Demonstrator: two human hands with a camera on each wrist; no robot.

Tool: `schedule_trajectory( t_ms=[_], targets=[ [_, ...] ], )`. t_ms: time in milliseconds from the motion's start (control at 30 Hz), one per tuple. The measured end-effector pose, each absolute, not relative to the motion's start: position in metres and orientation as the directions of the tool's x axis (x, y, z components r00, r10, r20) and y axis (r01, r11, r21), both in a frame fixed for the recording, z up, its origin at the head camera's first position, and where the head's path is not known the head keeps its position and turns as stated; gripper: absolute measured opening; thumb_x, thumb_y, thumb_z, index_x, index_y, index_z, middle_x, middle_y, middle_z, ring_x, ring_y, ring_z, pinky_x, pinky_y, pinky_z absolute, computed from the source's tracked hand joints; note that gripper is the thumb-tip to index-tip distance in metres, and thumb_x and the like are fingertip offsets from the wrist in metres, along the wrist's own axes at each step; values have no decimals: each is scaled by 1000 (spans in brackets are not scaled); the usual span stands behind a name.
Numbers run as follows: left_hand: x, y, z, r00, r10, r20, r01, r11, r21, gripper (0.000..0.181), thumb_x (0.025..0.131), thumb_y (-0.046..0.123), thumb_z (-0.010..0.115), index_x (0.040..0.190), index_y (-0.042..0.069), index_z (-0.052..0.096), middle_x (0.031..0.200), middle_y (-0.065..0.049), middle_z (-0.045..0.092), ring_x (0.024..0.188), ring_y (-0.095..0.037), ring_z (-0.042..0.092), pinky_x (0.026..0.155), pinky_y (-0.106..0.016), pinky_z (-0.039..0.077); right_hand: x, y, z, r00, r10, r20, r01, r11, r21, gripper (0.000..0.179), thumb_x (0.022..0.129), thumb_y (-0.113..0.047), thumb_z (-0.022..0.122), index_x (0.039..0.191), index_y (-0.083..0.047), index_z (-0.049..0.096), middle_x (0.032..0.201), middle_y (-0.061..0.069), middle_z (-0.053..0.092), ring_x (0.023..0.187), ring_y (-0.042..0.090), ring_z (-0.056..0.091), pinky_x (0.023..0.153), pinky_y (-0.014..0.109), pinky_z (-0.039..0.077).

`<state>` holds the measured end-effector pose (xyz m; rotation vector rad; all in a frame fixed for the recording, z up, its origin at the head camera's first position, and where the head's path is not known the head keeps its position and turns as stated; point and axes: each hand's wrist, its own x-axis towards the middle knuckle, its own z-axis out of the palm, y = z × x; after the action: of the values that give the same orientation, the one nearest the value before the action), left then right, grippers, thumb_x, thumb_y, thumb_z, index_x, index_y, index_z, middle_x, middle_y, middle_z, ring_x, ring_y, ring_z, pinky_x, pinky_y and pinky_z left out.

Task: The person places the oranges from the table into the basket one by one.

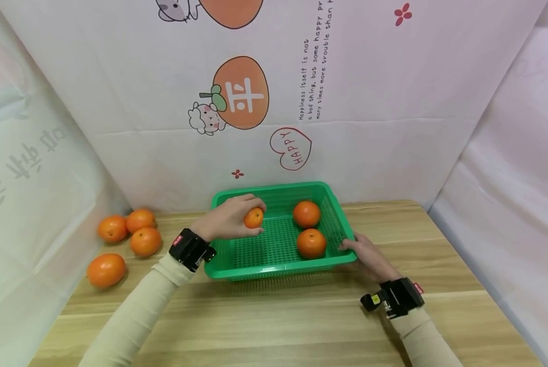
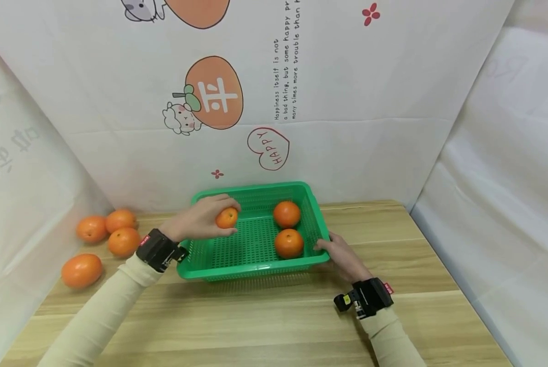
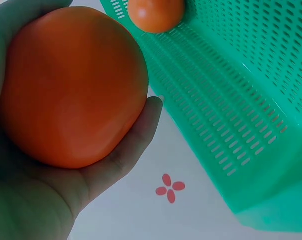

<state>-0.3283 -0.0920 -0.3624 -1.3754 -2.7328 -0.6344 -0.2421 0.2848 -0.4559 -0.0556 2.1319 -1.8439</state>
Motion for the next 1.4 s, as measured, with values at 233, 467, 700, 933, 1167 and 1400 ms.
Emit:
schedule_trajectory(
  t_ms=[233,467,700,933,1167,1400],
  targets=[
    [-335,-80,-364,-628,762,158,753,543,373,40,90,32,83,123,16,66,116,-4,64,90,-16,60,72,-24,54,-241,288,-453,-950,-230,-209,174,163,-971,70,98,-11,49,161,7,24,150,36,44,106,16,65,89,26,57],
    [-344,-66,-368,-630,763,143,744,541,394,39,90,31,83,123,16,66,115,-4,64,91,-17,59,72,-25,52,-240,287,-453,-949,-221,-224,192,158,-969,71,98,-11,50,162,7,23,150,35,45,108,18,65,89,27,58],
    [-352,-52,-379,-642,757,119,727,551,410,41,90,33,82,124,17,66,116,-4,64,90,-17,59,72,-26,51,-239,288,-453,-949,-227,-218,185,158,-970,72,98,-11,49,162,7,22,148,35,45,109,18,65,88,26,58],
    [-360,-41,-393,-656,750,80,711,579,399,40,92,36,80,124,18,65,116,-3,63,91,-17,57,74,-28,49,-239,285,-455,-947,-229,-224,190,160,-969,74,97,-11,49,162,8,20,152,37,42,111,20,64,90,27,58],
    [-368,-33,-404,-665,743,82,707,590,389,41,91,36,81,124,18,65,114,-2,63,88,-16,58,71,-27,50,-240,285,-458,-945,-236,-227,196,148,-969,73,97,-10,49,163,7,20,154,36,40,111,19,62,90,26,57],
    [-381,-25,-415,-681,729,72,696,613,373,43,93,37,80,128,17,64,117,-4,63,89,-18,59,72,-29,50,-242,283,-455,-947,-233,-223,188,162,-969,74,97,-10,49,162,8,20,150,36,43,109,19,62,89,26,57]
  ],
)
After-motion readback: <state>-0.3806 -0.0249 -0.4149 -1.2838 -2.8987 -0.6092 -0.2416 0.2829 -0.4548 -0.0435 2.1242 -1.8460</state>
